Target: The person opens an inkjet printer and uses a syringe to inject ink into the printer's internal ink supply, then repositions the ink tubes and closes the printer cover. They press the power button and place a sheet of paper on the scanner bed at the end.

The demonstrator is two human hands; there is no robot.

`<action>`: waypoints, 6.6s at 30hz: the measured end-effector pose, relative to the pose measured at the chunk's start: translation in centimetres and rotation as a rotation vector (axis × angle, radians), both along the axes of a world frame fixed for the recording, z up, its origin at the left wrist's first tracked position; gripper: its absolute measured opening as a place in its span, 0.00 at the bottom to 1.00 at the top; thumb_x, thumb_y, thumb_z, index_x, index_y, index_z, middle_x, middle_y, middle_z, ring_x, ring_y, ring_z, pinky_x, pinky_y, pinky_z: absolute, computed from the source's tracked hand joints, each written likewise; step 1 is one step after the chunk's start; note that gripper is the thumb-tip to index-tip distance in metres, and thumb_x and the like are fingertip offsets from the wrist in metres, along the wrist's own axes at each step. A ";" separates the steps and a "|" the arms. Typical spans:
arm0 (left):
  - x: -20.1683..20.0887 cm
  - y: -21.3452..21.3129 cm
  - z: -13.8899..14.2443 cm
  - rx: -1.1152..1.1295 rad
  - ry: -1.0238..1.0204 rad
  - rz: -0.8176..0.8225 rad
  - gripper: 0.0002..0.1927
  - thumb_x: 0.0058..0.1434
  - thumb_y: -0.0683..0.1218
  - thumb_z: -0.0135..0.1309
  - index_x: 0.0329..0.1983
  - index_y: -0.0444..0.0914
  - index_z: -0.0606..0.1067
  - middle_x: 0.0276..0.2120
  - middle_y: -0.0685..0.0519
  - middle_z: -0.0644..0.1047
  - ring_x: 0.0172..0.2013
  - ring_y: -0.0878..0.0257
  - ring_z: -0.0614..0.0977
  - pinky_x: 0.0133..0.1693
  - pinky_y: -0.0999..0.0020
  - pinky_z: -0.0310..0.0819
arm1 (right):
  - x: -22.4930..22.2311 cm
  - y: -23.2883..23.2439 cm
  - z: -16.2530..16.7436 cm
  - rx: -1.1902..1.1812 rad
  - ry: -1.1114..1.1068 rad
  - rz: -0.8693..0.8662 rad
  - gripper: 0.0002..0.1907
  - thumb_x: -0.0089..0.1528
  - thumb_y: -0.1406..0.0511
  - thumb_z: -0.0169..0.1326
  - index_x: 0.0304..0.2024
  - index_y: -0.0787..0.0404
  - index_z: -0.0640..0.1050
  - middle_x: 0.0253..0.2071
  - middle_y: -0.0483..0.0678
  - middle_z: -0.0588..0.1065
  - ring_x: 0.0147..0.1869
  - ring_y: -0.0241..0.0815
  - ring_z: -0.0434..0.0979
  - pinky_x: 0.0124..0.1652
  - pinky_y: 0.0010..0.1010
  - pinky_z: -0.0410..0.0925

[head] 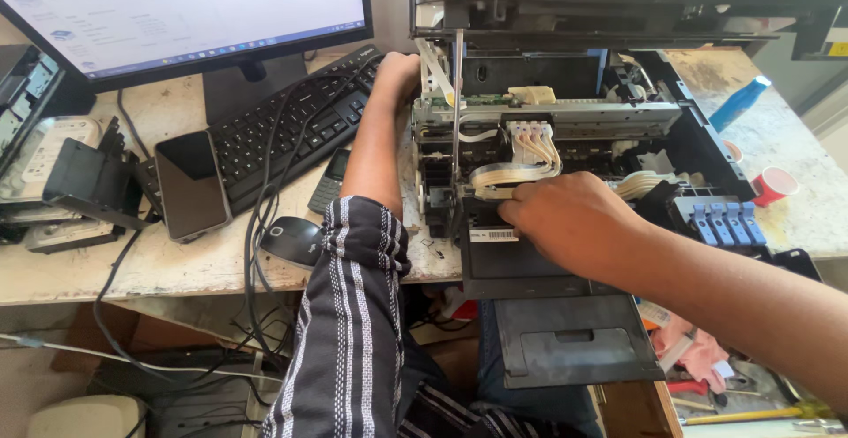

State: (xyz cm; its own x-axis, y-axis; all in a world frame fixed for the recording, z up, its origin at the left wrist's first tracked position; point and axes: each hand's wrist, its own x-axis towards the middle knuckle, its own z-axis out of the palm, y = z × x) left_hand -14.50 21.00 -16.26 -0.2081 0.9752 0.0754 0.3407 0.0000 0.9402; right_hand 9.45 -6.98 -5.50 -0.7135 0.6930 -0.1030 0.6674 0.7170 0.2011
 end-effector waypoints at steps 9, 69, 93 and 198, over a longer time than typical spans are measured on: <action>-0.6 -0.4 0.5 -0.193 -0.276 -0.046 0.20 0.54 0.51 0.64 0.30 0.26 0.78 0.25 0.49 0.77 0.24 0.59 0.74 0.28 0.57 0.68 | 0.2 0.2 0.1 -0.014 -0.027 0.007 0.11 0.54 0.69 0.55 0.39 0.55 0.78 0.36 0.47 0.77 0.44 0.52 0.80 0.39 0.44 0.73; 0.1 -18.0 7.4 1.097 0.101 0.201 0.26 0.78 0.62 0.36 0.46 0.38 0.74 0.38 0.52 0.74 0.34 0.64 0.73 0.38 0.68 0.64 | 7.4 -6.6 9.0 -0.001 0.424 -0.059 0.18 0.58 0.53 0.62 0.49 0.49 0.84 0.42 0.46 0.82 0.35 0.52 0.82 0.35 0.42 0.73; 3.0 -20.9 2.8 0.759 -0.093 -0.437 0.16 0.75 0.46 0.46 0.32 0.32 0.73 0.26 0.53 0.72 0.29 0.66 0.72 0.33 0.70 0.64 | 19.5 4.0 2.2 0.706 1.031 -0.013 0.20 0.76 0.80 0.56 0.70 0.70 0.71 0.66 0.60 0.72 0.68 0.53 0.76 0.67 0.40 0.69; -1.6 -12.5 -2.1 0.875 -0.323 0.075 0.15 0.79 0.47 0.41 0.34 0.38 0.65 0.24 0.60 0.63 0.24 0.72 0.62 0.27 0.71 0.55 | 20.8 -6.6 5.0 -0.543 0.800 0.081 0.24 0.65 0.72 0.36 0.62 0.65 0.72 0.61 0.49 0.79 0.67 0.50 0.74 0.61 0.39 0.62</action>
State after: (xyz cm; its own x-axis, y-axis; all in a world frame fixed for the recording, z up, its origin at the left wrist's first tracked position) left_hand -16.12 8.46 -18.39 -0.4073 0.5821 0.7038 0.0909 -0.7410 0.6654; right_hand 30.22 -13.55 -0.45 -0.7551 0.6402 0.1415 0.4078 0.6276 -0.6632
